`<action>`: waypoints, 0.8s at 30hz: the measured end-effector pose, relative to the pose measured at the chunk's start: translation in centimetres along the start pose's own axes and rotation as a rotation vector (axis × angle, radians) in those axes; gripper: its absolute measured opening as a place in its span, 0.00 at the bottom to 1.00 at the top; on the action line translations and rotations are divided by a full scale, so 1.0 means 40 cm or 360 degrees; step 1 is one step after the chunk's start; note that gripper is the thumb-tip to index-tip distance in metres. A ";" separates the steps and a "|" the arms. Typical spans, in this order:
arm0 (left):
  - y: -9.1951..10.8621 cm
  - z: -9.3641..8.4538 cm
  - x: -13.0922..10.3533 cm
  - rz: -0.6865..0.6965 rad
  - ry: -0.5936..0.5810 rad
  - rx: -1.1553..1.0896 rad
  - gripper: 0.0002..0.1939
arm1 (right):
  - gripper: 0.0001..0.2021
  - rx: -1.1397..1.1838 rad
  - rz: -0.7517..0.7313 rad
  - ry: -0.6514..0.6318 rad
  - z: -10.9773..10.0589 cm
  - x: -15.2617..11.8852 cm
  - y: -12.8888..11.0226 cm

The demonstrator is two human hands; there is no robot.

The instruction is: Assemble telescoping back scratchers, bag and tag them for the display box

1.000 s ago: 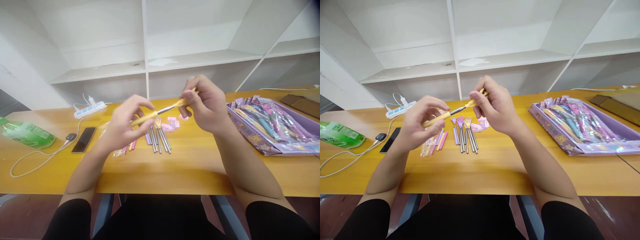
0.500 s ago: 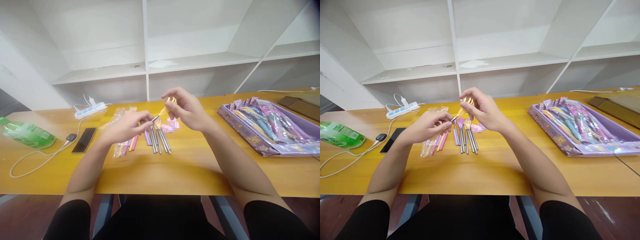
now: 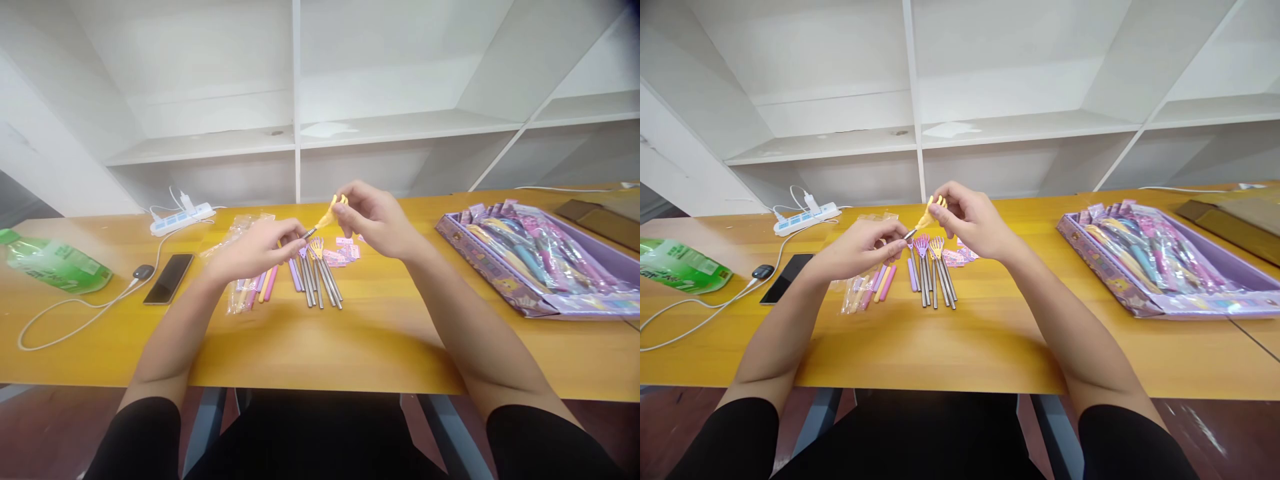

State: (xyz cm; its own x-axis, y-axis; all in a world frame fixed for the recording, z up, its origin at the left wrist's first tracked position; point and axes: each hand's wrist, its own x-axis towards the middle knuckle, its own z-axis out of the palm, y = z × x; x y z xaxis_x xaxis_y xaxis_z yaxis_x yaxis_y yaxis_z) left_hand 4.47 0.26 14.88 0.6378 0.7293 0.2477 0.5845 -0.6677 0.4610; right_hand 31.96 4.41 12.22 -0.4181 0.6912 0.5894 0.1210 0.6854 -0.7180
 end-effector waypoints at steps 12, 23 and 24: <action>-0.031 0.021 -0.005 0.0332 0.0708 0.0950 0.17 | 0.18 -0.0261 -0.0369 0.0017 -0.018 0.010 -0.016; -0.273 -0.242 -0.065 0.0666 0.1188 0.1139 0.17 | 0.11 -0.0417 -0.0485 0.0371 -0.309 -0.016 0.015; -0.301 -0.277 -0.087 0.0719 0.1224 0.1126 0.19 | 0.13 -0.0386 -0.0499 0.0467 -0.347 -0.028 0.020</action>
State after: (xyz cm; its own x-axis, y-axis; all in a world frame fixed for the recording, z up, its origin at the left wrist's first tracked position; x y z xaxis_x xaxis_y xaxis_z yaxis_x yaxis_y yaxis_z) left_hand -10.37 7.42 17.92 0.5275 0.1359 0.8386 0.6868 -0.6492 -0.3269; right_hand 45.02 7.38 16.12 -0.2013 0.4543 0.8678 0.2507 0.8803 -0.4027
